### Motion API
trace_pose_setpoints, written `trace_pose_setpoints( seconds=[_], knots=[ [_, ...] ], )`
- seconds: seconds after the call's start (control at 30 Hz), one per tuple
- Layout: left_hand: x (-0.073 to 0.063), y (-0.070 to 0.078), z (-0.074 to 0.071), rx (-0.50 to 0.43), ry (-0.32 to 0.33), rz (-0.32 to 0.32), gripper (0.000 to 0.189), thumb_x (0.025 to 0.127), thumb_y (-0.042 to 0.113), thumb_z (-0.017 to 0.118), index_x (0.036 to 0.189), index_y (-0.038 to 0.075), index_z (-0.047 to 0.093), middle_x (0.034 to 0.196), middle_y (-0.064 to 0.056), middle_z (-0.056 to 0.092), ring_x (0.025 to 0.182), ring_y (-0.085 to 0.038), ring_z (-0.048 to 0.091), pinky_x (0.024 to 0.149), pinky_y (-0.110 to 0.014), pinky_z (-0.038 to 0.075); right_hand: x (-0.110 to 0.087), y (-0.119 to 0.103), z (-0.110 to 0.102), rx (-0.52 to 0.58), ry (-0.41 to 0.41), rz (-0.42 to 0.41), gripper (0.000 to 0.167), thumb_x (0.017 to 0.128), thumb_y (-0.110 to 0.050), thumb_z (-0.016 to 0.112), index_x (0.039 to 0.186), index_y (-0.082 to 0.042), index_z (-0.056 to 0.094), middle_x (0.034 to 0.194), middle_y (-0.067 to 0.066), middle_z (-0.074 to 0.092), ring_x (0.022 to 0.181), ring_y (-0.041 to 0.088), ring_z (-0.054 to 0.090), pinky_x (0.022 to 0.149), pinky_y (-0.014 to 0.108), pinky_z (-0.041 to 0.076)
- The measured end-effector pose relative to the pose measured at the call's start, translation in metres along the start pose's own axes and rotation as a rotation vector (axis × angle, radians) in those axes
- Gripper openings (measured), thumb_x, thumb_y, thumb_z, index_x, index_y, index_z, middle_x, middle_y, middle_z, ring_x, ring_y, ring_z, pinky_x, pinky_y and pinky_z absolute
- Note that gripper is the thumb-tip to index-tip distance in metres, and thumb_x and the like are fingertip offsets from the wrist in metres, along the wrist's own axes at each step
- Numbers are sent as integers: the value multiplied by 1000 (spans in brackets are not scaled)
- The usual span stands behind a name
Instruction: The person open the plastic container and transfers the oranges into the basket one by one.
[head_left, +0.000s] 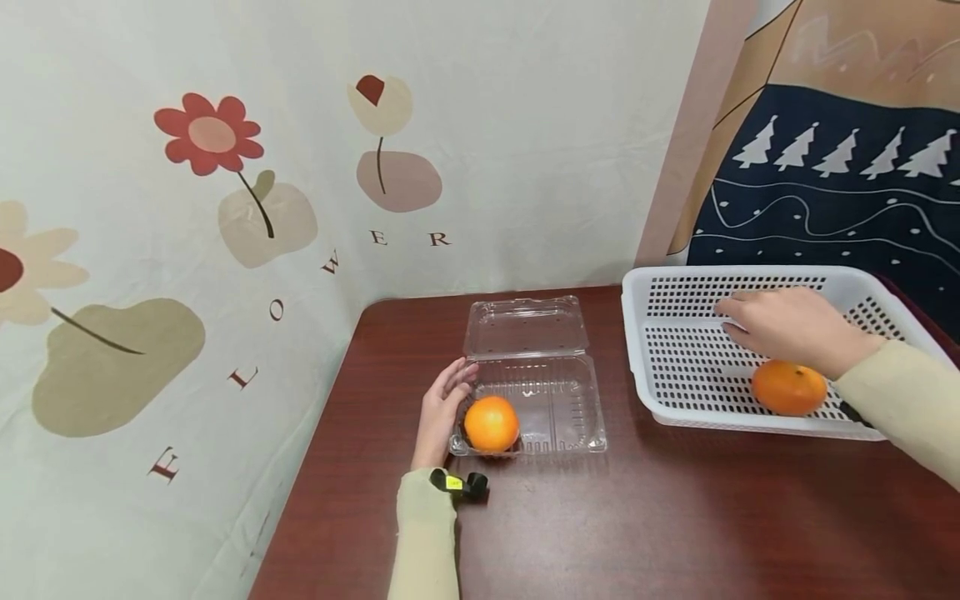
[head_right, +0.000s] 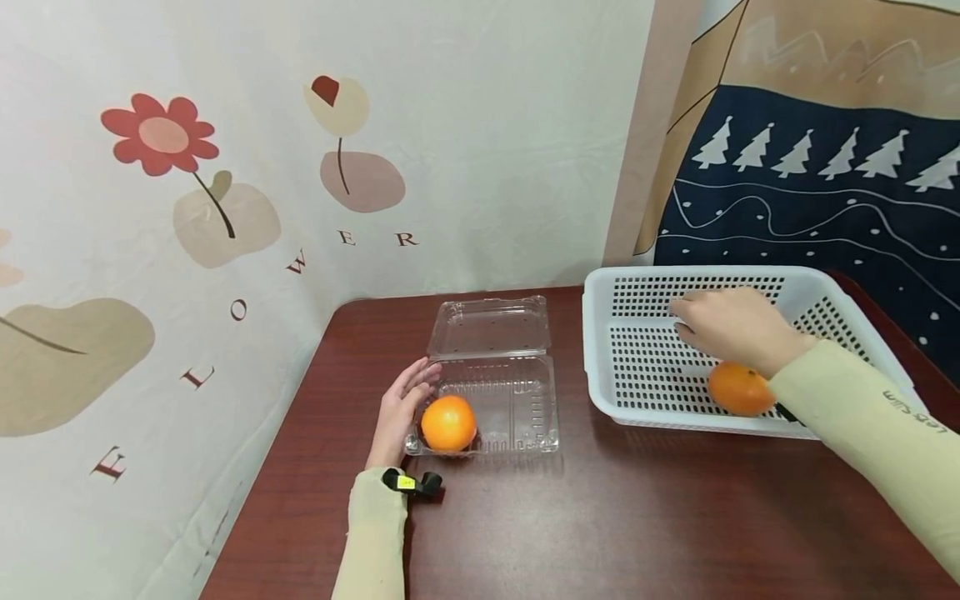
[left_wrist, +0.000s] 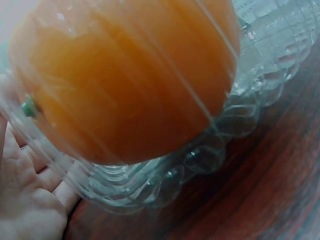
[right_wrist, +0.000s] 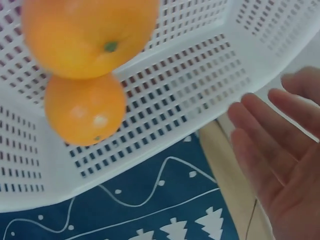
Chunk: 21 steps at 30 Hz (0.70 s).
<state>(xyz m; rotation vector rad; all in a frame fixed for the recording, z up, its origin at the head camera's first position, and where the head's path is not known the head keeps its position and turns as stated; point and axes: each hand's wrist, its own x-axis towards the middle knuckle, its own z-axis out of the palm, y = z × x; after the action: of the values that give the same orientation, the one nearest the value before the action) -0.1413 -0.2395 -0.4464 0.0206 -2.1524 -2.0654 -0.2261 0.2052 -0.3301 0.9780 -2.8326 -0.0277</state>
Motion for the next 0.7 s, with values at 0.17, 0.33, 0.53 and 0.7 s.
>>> trace_pose_setpoints(
  seconds=[0.17, 0.33, 0.53, 0.7],
  knots=[
    [3, -12, -3, 11, 10, 19, 43, 91, 6, 48, 133, 10, 41, 122, -7, 54, 115, -23, 48, 95, -31, 37, 2, -10, -2, 16, 110, -20, 19, 78, -15, 62, 96, -9, 63, 87, 5, 64, 61, 16, 57, 50, 32, 49],
    [2, -14, -3, 27, 15, 29, 43, 90, 6, 48, 133, 9, 41, 122, -7, 55, 114, -21, 49, 94, -31, 38, 2, -17, -2, 13, 200, -52, 18, 76, -16, 63, 93, -11, 64, 84, 1, 64, 65, 16, 59, 50, 32, 49],
    [-1, -7, -3, 14, 3, 13, 44, 90, 5, 48, 133, 7, 40, 123, -10, 54, 115, -25, 48, 95, -32, 37, 3, -27, -3, 2, 270, -104, 30, 73, -17, 67, 102, -10, 63, 88, 4, 65, 69, 18, 61, 54, 33, 51],
    [-3, 5, 0, 15, -8, 19, 44, 90, 3, 47, 134, 2, 38, 124, -17, 51, 116, -31, 46, 95, -30, 38, 7, -36, -9, 9, 314, -140, 42, 74, -18, 67, 114, -11, 57, 99, 7, 64, 81, 22, 63, 53, 32, 51]
  ],
)
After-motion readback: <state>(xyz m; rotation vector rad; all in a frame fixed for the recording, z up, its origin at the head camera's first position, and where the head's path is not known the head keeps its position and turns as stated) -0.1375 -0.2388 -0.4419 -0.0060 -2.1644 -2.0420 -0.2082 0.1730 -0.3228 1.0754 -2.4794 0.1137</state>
